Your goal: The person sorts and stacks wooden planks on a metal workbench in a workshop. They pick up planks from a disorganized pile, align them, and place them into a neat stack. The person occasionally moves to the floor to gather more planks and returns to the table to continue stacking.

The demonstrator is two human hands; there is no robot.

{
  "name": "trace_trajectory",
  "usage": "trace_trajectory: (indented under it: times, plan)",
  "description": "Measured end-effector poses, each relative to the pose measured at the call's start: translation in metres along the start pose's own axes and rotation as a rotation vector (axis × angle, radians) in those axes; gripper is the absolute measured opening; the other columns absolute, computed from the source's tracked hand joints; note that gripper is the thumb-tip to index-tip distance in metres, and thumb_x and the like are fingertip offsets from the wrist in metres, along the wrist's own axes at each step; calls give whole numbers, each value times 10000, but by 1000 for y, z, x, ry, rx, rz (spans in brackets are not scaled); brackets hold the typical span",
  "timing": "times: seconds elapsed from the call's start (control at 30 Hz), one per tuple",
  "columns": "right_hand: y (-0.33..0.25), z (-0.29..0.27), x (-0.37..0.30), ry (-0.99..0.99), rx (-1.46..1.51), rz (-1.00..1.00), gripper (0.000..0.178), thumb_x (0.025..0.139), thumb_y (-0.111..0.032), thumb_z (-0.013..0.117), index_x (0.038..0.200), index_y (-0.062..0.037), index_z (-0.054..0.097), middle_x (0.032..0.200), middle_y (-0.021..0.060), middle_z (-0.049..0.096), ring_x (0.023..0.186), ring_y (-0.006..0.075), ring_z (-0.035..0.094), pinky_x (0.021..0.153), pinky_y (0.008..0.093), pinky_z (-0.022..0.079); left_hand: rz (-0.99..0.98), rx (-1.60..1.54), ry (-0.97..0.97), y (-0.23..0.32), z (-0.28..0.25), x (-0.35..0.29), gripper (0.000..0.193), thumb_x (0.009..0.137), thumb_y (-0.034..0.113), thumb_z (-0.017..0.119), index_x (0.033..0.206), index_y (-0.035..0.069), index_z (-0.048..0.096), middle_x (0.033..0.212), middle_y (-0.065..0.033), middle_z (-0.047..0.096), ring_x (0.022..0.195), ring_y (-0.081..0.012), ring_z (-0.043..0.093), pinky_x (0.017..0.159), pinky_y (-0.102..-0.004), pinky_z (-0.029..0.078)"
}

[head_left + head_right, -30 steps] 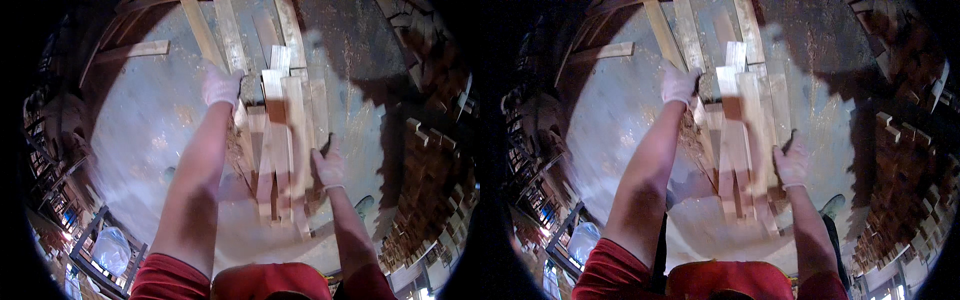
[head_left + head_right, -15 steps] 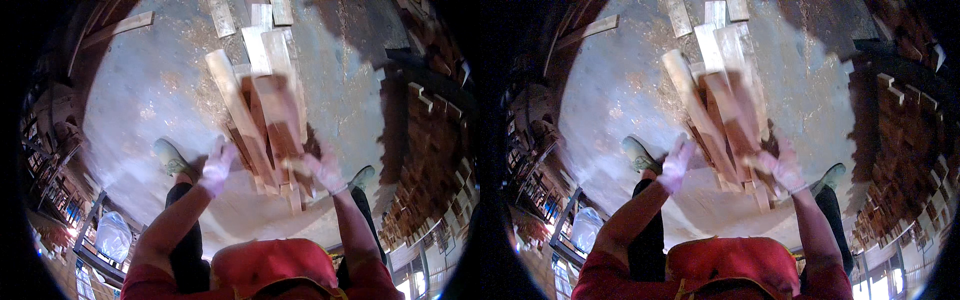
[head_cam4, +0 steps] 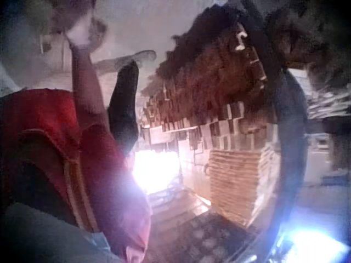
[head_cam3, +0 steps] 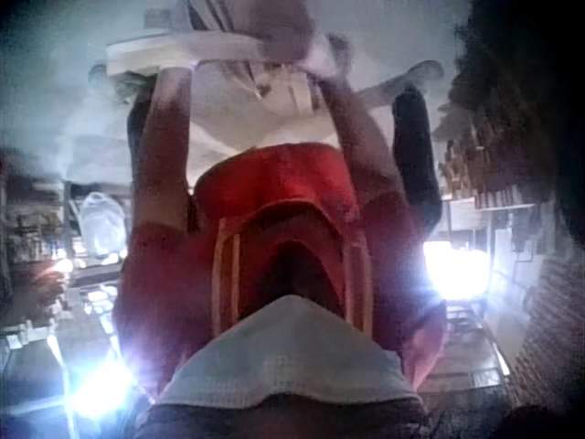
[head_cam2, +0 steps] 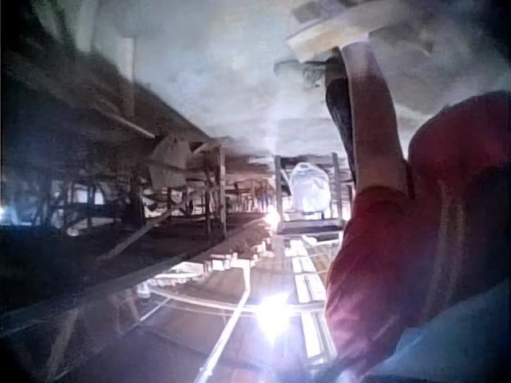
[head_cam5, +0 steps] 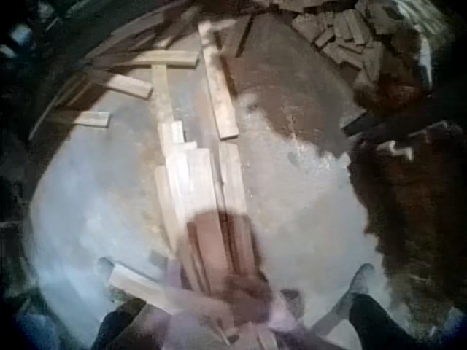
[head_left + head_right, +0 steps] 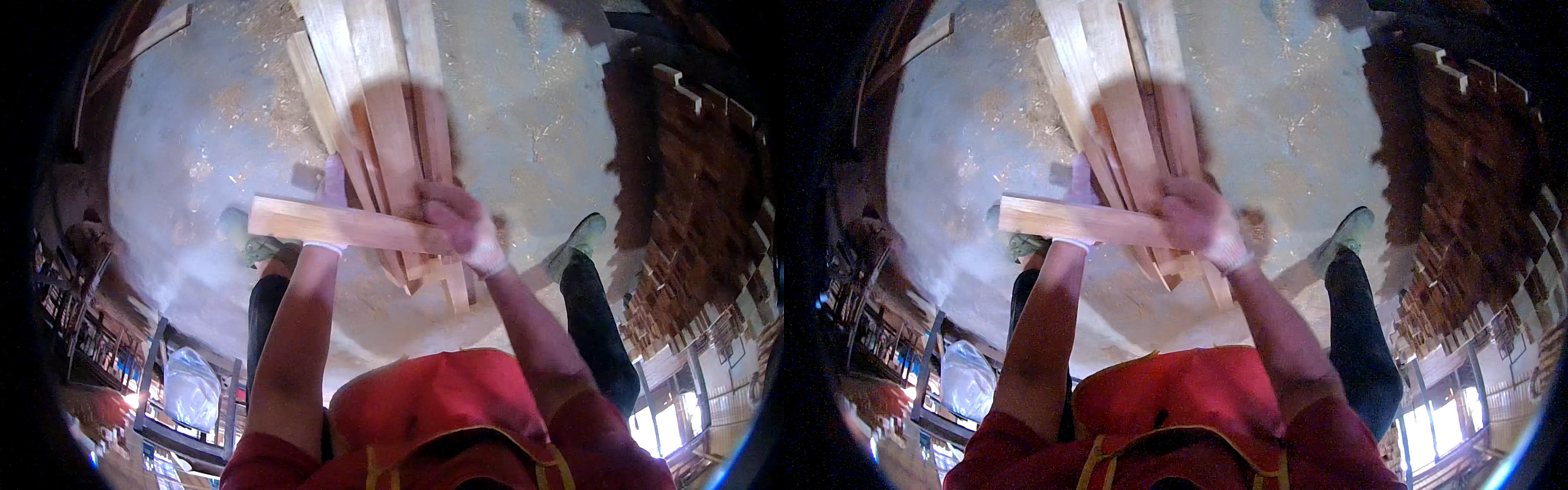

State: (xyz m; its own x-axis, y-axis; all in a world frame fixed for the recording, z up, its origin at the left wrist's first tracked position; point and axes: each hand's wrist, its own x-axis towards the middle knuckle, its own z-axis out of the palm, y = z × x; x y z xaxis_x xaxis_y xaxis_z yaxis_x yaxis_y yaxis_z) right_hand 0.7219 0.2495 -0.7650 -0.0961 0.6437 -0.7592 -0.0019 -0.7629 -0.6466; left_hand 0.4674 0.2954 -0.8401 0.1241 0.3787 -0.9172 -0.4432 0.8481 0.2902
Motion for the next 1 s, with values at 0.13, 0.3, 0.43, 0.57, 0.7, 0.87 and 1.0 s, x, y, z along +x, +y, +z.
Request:
trace_trajectory:
  times: [0.13, 0.3, 0.43, 0.57, 0.7, 0.87, 1.0]
  plan:
    - [89, -2, -92, 762, 215, 483, 546, 973, -328, 714, 1397, 10, 647, 1212, 172, 737, 1052, 277, 692, 982, 387, 537, -75, -42, 174, -1, 4, 0, 731, 1099, 660, 373, 1586, 122, 464, 1548, -120, 560, 1374, -361, 562, 1193, -498, 429]
    - [219, 55, -145, 365, -850, 522, 717, 893, -400, 755, 1482, -40, 558, 1288, 251, 701, 1155, 418, 687, 1046, 491, 520, -145, 34, 205, -2, 4, 8, 825, 1001, 767, 497, 1557, 157, 502, 1517, -130, 582, 1332, -366, 587, 1131, -524, 481]
    - [215, 53, -100, 253, -675, 734, 582, 845, -400, 818, 1284, -48, 670, 1202, 230, 735, 1142, 438, 688, 986, 539, 537, -113, -22, 306, -17, -8, 19, 852, 959, 798, 542, 1526, 161, 537, 1471, -156, 609, 1273, -365, 619, 1095, -533, 504]
    - [272, 13, -216, -42, -806, 748, 552, 938, -351, 667, 1371, -16, 596, 1281, 277, 677, 1183, 441, 677, 1009, 540, 536, -27, -66, 205, -10, 7, 10, 788, 975, 762, 562, 1499, 173, 567, 1456, -114, 626, 1242, -318, 639, 1070, -501, 524]
    - [271, 10, -308, -194, -893, 763, 966, 884, -488, 760, 1591, 35, 359, 1438, 282, 589, 1266, 442, 621, 1102, 516, 494, 163, -27, 194, -38, -39, 48, 673, 1042, 645, 563, 1511, 162, 552, 1435, -73, 637, 1205, -269, 652, 1031, -468, 545]
    - [204, 40, -141, 256, -775, 449, 951, 831, -359, 850, 1565, 25, 381, 1449, 266, 579, 1308, 430, 575, 1079, 492, 494, 65, 19, 246, -4, 8, 5, 647, 1045, 639, 561, 1500, 179, 559, 1393, -71, 652, 1220, -257, 635, 1044, -456, 531]
    - [245, 70, -88, 495, -909, 440, 805, 835, -279, 804, 1525, -46, 460, 1388, 254, 619, 1226, 431, 624, 1036, 484, 518, -15, -229, 186, -14, 1, 28, 639, 1037, 677, 536, 1462, 203, 590, 1369, -77, 669, 1211, -262, 640, 1038, -474, 531]
